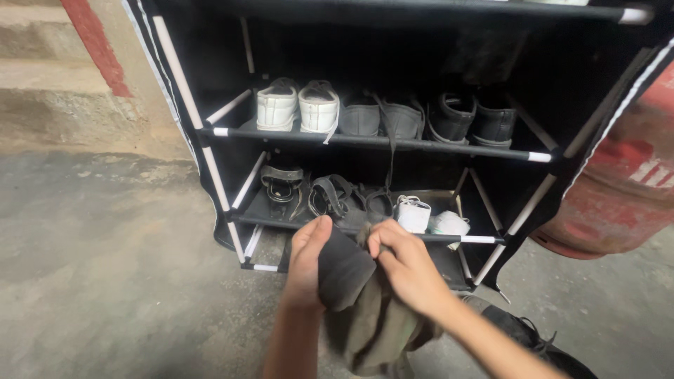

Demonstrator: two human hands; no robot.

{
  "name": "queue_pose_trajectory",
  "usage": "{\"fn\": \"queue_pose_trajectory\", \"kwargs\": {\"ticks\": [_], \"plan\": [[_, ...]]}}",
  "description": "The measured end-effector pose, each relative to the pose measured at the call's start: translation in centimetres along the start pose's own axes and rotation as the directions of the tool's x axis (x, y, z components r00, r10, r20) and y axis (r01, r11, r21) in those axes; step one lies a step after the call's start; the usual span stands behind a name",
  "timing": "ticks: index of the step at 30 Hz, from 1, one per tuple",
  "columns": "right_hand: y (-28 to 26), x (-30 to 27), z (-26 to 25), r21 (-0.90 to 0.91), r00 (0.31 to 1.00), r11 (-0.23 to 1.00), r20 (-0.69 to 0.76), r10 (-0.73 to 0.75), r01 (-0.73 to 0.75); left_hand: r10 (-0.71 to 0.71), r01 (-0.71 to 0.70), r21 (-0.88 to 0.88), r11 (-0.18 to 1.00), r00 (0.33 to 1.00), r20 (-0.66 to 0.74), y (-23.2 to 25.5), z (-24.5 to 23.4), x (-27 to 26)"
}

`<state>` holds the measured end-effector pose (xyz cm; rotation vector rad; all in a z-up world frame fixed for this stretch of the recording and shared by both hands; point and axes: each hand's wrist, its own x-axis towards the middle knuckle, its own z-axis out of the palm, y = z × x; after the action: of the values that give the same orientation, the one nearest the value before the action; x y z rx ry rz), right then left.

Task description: The person wipes a pair of black shoes with a cloth. They handle the shoes one at a time, wiping the exterior surfaces and laces. The shoes are placed on the floor in front of a shoe rack during the process.

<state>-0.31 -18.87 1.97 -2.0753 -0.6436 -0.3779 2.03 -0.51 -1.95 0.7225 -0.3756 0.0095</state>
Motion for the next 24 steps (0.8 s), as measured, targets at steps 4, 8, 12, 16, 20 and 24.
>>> {"fn": "queue_pose_trajectory", "kwargs": {"ticks": [4, 8, 12, 16, 20, 24], "plan": [[-0.9, -1.9, 1.1, 0.186, 0.991, 0.982, -0.131, 0.018, 0.006, -0.043, 0.038, 0.064, 0.997, 0.995, 0.088, -0.5, -2.3, 0.9], [-2.5, -1.8, 1.5, 0.199, 0.980, 0.979, -0.197, -0.011, 0.051, -0.113, 0.094, 0.249, 0.964, 0.992, 0.062, -0.7, -3.0, 1.9], [-4.2, -1.9, 2.1, 0.041, 0.977, 0.995, -0.197, -0.081, 0.090, -0.108, 0.041, 0.458, 0.888, 0.987, 0.121, -1.0, -3.2, 2.6], [-1.1, -1.1, 2.1, -0.018, 0.942, 0.950, -0.140, 0.306, -0.311, -0.114, 0.019, 0.425, 0.905, 0.973, 0.199, 0.0, -2.9, 1.8], [2.5, -0.9, 3.4, 0.245, 0.861, 0.847, -0.080, 0.503, -0.472, -0.070, 0.000, 0.462, 0.887, 0.989, 0.134, 0.9, -1.5, 1.7], [0.5, -2.6, 2.4, 0.346, 0.982, 0.934, -0.127, 0.137, -0.086, 0.018, -0.101, 0.577, 0.811, 0.989, 0.148, 0.6, -2.7, 2.1]]}}
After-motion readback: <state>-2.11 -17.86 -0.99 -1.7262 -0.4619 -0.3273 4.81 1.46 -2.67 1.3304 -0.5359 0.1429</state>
